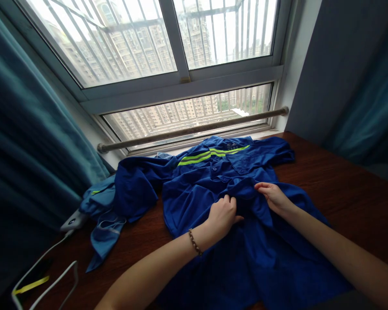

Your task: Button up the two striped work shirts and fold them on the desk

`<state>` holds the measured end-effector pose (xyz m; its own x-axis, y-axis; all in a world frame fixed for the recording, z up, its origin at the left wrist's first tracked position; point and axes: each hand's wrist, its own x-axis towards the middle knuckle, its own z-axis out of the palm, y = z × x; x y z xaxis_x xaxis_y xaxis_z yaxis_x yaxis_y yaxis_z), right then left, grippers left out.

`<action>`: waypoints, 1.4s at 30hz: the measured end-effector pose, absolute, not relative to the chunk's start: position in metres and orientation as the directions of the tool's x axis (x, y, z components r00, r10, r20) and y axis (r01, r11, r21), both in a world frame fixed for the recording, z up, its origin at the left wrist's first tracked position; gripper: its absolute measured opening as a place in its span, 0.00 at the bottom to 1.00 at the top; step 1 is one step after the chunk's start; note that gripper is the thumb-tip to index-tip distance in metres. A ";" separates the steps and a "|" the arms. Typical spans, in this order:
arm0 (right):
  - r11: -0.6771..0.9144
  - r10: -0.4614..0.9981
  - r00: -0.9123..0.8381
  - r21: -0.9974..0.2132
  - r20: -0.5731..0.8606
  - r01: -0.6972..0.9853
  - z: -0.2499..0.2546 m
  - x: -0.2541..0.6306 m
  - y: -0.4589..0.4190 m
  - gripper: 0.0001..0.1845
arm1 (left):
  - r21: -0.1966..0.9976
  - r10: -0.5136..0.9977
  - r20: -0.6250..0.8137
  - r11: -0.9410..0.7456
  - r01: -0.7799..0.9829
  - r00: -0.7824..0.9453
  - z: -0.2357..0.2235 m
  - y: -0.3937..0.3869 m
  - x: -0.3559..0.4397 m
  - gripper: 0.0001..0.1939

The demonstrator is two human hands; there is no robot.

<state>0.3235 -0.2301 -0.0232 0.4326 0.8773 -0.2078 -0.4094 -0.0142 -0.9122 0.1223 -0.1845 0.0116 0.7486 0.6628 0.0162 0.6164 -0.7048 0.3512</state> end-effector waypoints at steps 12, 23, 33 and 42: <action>0.061 0.890 0.449 -0.955 -0.081 -0.292 -0.003 0.307 -0.242 0.21 | 0.906 0.578 0.022 -0.357 0.228 0.816 0.056 -0.162 0.107 0.13; 0.192 0.894 0.448 -0.910 0.007 -0.368 0.089 0.260 -0.204 0.24 | 0.968 0.768 0.206 -0.251 -0.010 0.606 0.113 -0.137 0.098 0.12; 0.029 0.944 0.275 -0.789 -0.180 -0.613 0.084 0.241 -0.199 0.13 | 0.954 0.835 0.203 -0.286 0.087 0.511 0.095 -0.122 0.092 0.13; -0.036 0.952 0.222 -0.795 -0.212 -0.605 0.092 0.240 -0.208 0.06 | 0.824 0.774 0.421 -0.544 0.156 0.473 0.103 -0.139 0.091 0.10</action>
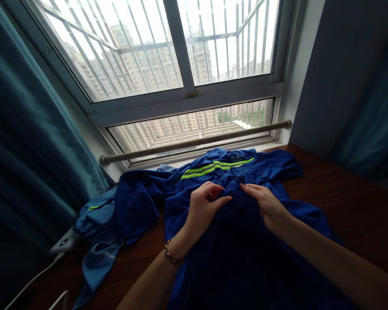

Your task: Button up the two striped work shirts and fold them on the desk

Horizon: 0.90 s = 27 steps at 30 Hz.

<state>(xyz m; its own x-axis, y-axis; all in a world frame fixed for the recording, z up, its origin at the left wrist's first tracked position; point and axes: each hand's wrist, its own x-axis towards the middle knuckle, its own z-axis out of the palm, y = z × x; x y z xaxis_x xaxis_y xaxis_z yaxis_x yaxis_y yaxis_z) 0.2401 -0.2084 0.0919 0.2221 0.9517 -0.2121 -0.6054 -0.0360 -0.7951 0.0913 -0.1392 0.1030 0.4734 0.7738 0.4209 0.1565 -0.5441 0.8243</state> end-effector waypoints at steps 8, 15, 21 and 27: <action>-0.031 0.989 0.109 -0.858 -0.101 -0.512 0.095 0.235 -0.220 0.12 | 0.843 0.780 0.409 -0.522 0.132 0.474 0.099 -0.154 0.093 0.10; 0.095 0.972 0.236 -0.940 0.016 -0.326 0.088 0.234 -0.218 0.11 | 0.996 0.786 0.084 -0.090 -0.022 0.612 0.102 -0.155 0.092 0.13; 0.127 0.961 0.275 -0.948 0.043 -0.293 0.091 0.234 -0.219 0.13 | 0.994 0.803 -0.032 0.088 -0.065 0.595 0.104 -0.149 0.090 0.11; 0.063 0.992 0.120 -0.952 0.027 -0.301 0.092 0.237 -0.221 0.13 | 0.989 0.806 -0.087 0.141 -0.047 0.585 0.106 -0.143 0.089 0.11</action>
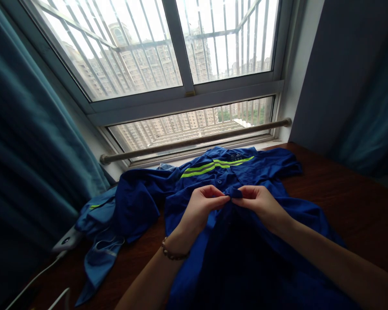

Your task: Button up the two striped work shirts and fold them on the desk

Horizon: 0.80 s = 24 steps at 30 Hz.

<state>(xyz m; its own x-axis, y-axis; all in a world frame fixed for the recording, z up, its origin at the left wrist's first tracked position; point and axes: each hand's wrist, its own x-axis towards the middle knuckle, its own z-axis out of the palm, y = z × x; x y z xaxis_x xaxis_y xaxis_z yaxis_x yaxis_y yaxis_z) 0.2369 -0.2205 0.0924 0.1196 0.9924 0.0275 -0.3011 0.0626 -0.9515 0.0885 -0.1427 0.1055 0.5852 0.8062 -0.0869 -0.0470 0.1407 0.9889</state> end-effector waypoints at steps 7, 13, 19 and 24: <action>-0.043 0.997 0.039 -0.922 -0.063 -0.384 0.091 0.236 -0.219 0.17 | 1.000 0.835 0.018 -0.021 -0.001 0.549 0.107 -0.145 0.089 0.11; -0.003 0.997 0.069 -0.920 -0.032 -0.393 0.092 0.234 -0.219 0.16 | 0.998 0.862 0.031 -0.058 0.037 0.506 0.110 -0.147 0.088 0.11; 0.083 0.989 0.141 -0.970 0.051 -0.229 0.091 0.233 -0.221 0.12 | 0.992 0.872 0.077 -0.116 0.051 0.484 0.107 -0.147 0.088 0.12; 0.163 0.977 0.141 -0.986 0.157 -0.030 0.095 0.233 -0.223 0.11 | 0.986 0.876 0.122 -0.162 0.048 0.467 0.103 -0.147 0.088 0.12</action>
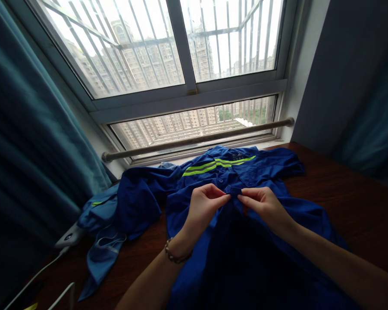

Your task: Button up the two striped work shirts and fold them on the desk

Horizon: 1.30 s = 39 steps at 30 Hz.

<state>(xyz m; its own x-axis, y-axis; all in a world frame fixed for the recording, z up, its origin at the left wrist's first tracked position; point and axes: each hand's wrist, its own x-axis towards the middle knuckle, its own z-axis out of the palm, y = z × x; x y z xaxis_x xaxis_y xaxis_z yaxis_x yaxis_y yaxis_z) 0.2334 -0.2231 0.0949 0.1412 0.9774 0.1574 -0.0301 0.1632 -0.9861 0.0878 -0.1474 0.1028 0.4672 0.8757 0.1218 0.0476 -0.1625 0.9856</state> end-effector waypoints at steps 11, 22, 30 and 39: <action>0.144 0.953 0.261 -0.989 0.150 0.043 0.090 0.231 -0.220 0.12 | 0.999 0.849 0.042 -0.037 -0.020 0.526 0.105 -0.152 0.090 0.11; 0.220 0.858 0.357 -0.892 0.369 0.395 0.079 0.225 -0.223 0.08 | 0.991 0.835 -0.010 0.083 -0.108 0.550 0.095 -0.152 0.098 0.14; 0.104 0.954 0.298 -0.977 0.045 -0.185 0.080 0.236 -0.212 0.16 | 0.958 0.836 -0.093 0.223 -0.179 0.541 0.092 -0.148 0.098 0.13; 0.281 0.865 0.220 -0.799 0.451 0.532 0.081 0.229 -0.220 0.09 | 0.995 0.897 0.090 -0.100 -0.001 0.432 0.097 -0.153 0.094 0.13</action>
